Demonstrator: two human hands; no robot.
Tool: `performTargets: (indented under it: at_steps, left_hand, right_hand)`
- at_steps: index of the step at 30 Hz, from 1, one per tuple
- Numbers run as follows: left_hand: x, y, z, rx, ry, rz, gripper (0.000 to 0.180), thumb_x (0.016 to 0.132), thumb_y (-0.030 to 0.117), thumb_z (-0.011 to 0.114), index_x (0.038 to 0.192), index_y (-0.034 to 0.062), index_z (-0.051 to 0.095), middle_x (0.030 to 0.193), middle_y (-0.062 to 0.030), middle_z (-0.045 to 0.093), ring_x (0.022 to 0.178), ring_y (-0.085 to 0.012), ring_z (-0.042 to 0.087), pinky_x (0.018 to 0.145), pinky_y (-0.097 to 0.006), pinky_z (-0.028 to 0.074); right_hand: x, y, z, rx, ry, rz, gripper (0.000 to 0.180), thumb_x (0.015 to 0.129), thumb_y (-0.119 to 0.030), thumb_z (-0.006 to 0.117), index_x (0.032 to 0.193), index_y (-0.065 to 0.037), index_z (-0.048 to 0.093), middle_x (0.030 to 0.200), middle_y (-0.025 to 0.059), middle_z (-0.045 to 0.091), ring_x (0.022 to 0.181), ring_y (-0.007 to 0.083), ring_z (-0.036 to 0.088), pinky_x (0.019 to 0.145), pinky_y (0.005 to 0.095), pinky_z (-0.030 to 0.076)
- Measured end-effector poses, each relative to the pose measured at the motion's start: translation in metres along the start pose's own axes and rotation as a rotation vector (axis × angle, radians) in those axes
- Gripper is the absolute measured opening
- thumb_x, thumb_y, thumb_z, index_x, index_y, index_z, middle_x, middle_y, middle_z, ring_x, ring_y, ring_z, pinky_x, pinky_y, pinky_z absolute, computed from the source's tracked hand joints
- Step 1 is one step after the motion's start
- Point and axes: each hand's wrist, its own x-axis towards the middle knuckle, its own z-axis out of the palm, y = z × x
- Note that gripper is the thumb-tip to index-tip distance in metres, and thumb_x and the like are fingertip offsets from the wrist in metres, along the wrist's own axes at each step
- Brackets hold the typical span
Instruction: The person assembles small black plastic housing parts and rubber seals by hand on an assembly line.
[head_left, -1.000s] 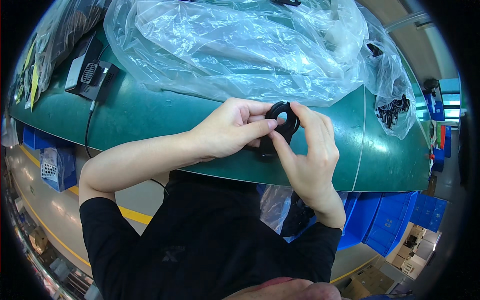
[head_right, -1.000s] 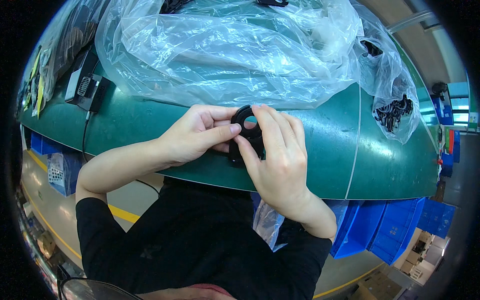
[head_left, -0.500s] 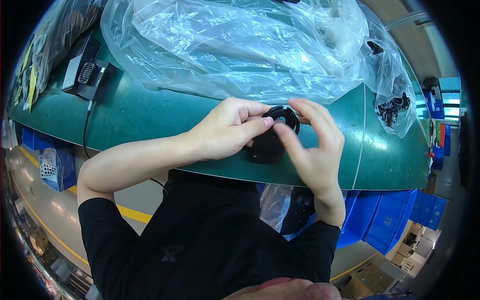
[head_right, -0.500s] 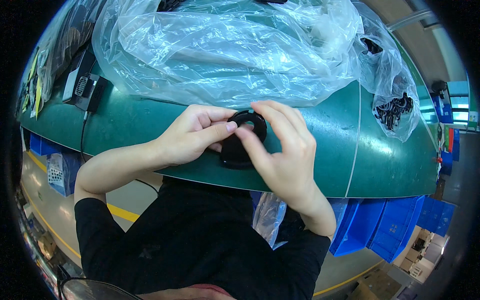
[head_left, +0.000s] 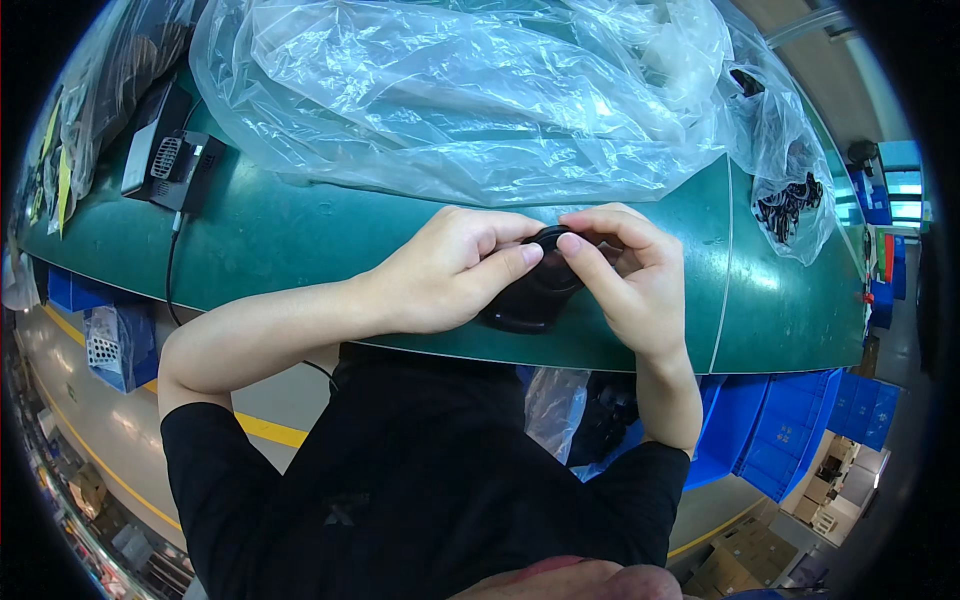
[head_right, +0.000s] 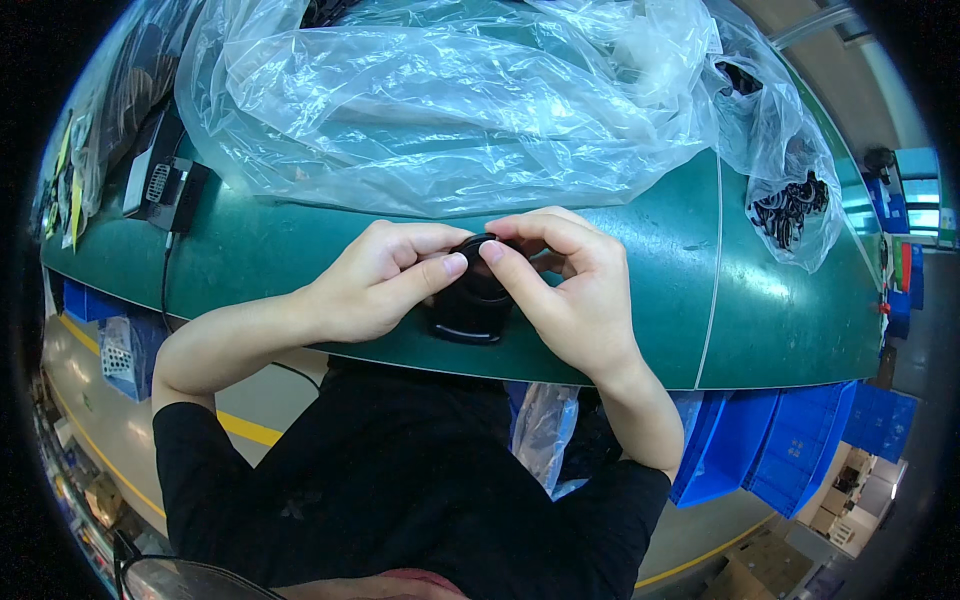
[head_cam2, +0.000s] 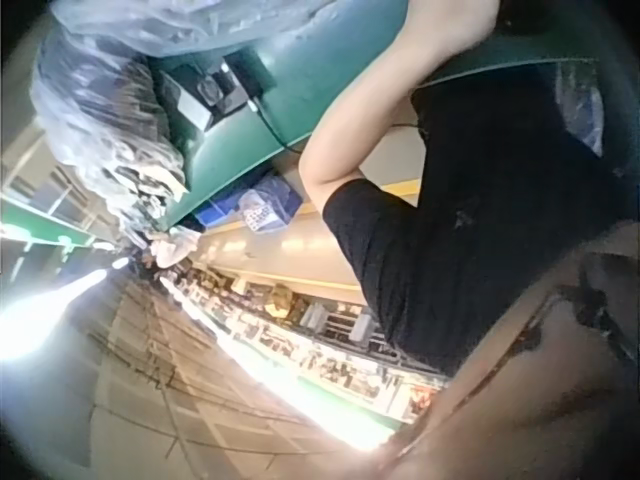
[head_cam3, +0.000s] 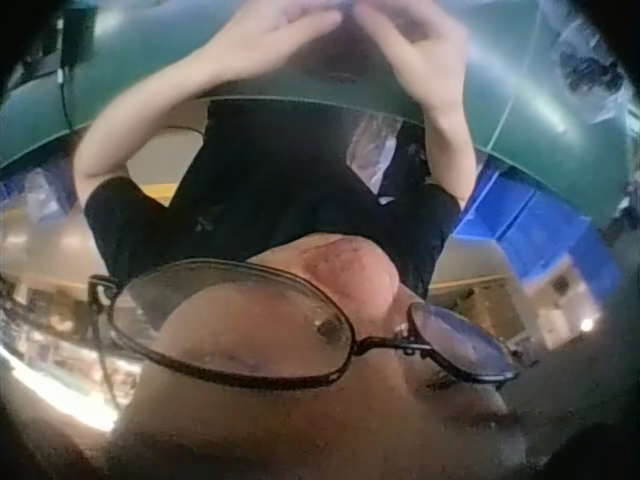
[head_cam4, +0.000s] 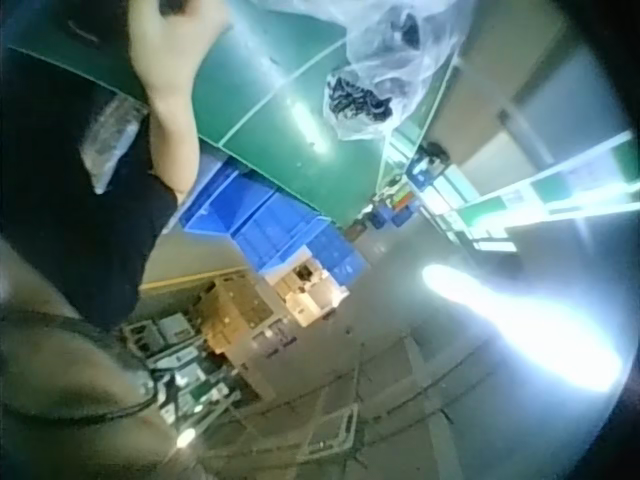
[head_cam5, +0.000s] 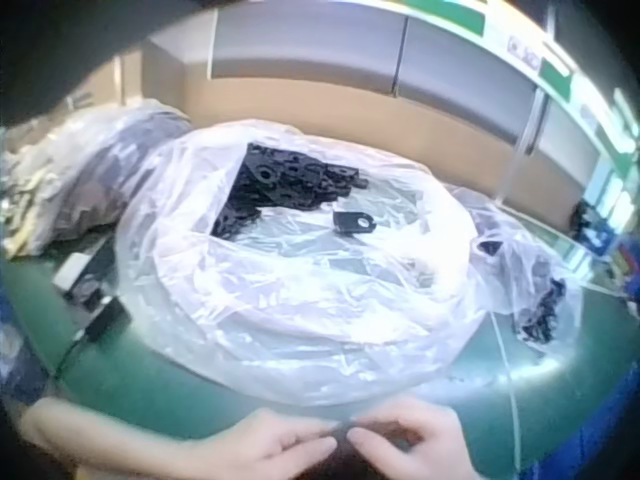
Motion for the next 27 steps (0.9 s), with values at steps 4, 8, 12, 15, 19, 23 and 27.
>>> performTargets:
  at_steps: [4,8,12,15,19,23,27]
  left_hand:
    - [-0.0015,-0.0013,0.0008,0.099,0.008,0.02,0.033,0.093,0.014,0.046,0.118,-0.0065,0.051,0.098,-0.0049,0.06,0.088,-0.0064,0.051,0.076,-0.023,0.043]
    - [-0.0017,-0.0007,0.0037,0.096,0.037,0.018,0.03,0.092,0.012,0.048,0.115,-0.0072,0.052,0.096,-0.004,0.06,0.085,-0.0055,0.05,0.074,-0.022,0.043]
    - [-0.0037,0.0001,0.0039,-0.014,0.082,-0.047,0.027,0.091,0.01,0.05,0.112,-0.0071,0.055,0.091,-0.0023,0.061,0.081,-0.0042,0.05,0.069,-0.02,0.042]
    - [-0.0049,0.0033,0.0033,0.084,0.095,-0.041,0.025,0.091,0.01,0.051,0.107,-0.0064,0.059,0.084,-0.0009,0.061,0.077,-0.0034,0.049,0.066,-0.02,0.042]
    - [-0.0045,-0.0024,0.0055,0.087,0.15,0.022,0.023,0.091,0.01,0.051,0.104,-0.0061,0.061,0.08,0.0004,0.06,0.074,-0.0026,0.048,0.063,-0.02,0.041]
    - [-0.004,-0.0014,0.0043,0.09,0.109,-0.006,0.023,0.091,0.011,0.051,0.103,-0.0065,0.061,0.08,0.001,0.06,0.073,-0.002,0.046,0.061,-0.019,0.04]
    - [-0.001,-0.0045,0.0055,-0.038,0.08,-0.008,0.025,0.091,0.013,0.053,0.106,-0.0051,0.06,0.083,0.0003,0.061,0.071,-0.0022,0.047,0.061,-0.018,0.039]
  right_hand:
    - [0.0008,0.0021,-0.0019,-0.026,-0.065,0.028,0.016,0.078,-0.006,0.066,0.092,0.002,0.065,0.085,0.0079,0.062,0.074,0.0109,0.058,0.064,0.0219,0.045]
    - [0.0018,0.0016,-0.0004,-0.012,-0.078,0.043,0.017,0.078,-0.007,0.066,0.092,0.002,0.065,0.084,0.0068,0.061,0.074,0.0098,0.057,0.064,0.0212,0.043]
    - [-0.0001,0.003,0.0012,0.069,-0.045,0.085,0.016,0.078,-0.007,0.066,0.091,0.002,0.065,0.084,0.0065,0.061,0.074,0.0096,0.056,0.065,0.0209,0.043]
    - [-0.0007,0.0025,0.0022,0.023,-0.064,0.072,0.015,0.078,-0.006,0.066,0.091,0.002,0.065,0.083,0.0063,0.06,0.074,0.0094,0.056,0.065,0.0208,0.042]
    - [-0.0005,0.004,0.0052,0.064,-0.048,0.057,0.014,0.078,-0.004,0.065,0.09,0.003,0.065,0.083,0.0058,0.06,0.074,0.009,0.056,0.064,0.02,0.042]
    - [-0.0018,0.0027,0.0046,0.124,-0.055,0.119,0.012,0.079,-0.003,0.065,0.089,0.005,0.065,0.081,0.0054,0.06,0.07,0.008,0.056,0.062,0.0187,0.043]
    - [-0.0014,-0.0003,0.0025,0.13,-0.064,0.168,0.011,0.08,-0.002,0.064,0.088,0.005,0.065,0.08,0.0053,0.06,0.069,0.0074,0.056,0.062,0.019,0.044]
